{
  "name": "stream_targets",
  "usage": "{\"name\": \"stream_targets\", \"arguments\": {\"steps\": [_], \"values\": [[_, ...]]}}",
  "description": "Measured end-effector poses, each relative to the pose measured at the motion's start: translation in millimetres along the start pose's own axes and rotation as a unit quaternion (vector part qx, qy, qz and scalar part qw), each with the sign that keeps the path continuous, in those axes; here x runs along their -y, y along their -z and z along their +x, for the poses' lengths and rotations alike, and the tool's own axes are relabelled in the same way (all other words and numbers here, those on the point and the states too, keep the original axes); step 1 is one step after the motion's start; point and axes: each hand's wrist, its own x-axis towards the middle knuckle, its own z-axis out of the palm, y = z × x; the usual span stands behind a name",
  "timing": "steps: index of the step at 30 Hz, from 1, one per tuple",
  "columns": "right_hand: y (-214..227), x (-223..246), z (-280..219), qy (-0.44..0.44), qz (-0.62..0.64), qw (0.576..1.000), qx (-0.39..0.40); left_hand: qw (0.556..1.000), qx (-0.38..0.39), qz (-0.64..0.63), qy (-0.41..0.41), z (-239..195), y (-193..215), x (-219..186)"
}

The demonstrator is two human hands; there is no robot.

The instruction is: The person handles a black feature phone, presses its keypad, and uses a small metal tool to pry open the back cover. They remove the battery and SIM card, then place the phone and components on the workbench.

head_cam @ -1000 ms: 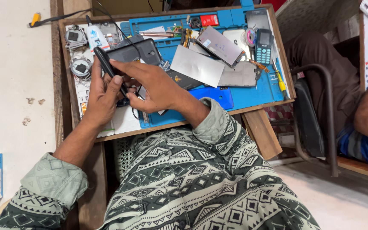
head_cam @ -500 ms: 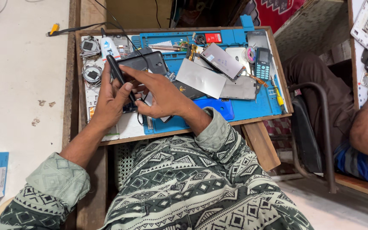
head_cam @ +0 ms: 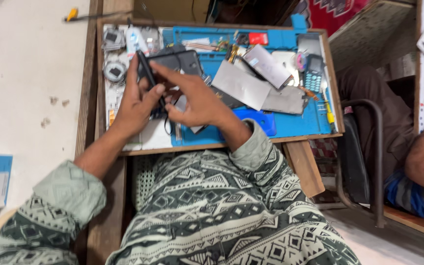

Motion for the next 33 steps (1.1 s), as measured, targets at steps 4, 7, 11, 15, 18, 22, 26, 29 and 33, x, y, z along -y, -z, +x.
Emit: {"name": "stream_targets", "arguments": {"steps": [4, 7, 11, 15, 18, 22, 26, 29, 33], "values": [[-4, -10, -4, 0.056, -0.014, 0.998, 0.000, 1.000, 0.000, 0.002, -0.017, -6, 5, 12], [-6, -14, -4, 0.051, -0.046, 0.998, 0.000, 0.997, 0.008, -0.064, -0.034, -5, 6, 16], [-10, -14, -3, 0.065, -0.077, 0.995, -0.002, 0.997, 0.010, -0.065, -0.048, -7, 3, 8], [-13, -15, -4, 0.070, -0.069, 0.995, -0.014, 0.997, 0.002, -0.056, -0.050, -6, -1, -5], [-12, -19, -4, 0.049, -0.042, 0.998, -0.019, 0.999, -0.007, -0.029, -0.039, -6, -5, -11], [-9, -24, -4, 0.047, -0.022, 0.998, -0.028, 0.995, 0.037, -0.034, -0.082, -8, -11, -12], [-9, -25, -5, 0.048, 0.002, 0.999, -0.021, 0.996, 0.016, -0.011, -0.085, -9, -10, -9], [-10, -26, -5, 0.034, 0.009, 0.999, -0.023, 0.997, 0.007, -0.004, -0.081, -10, -10, -6], [-11, -23, -3, 0.007, 0.040, 0.999, -0.028, 0.996, -0.001, 0.010, -0.084, -11, -10, -4]]}}
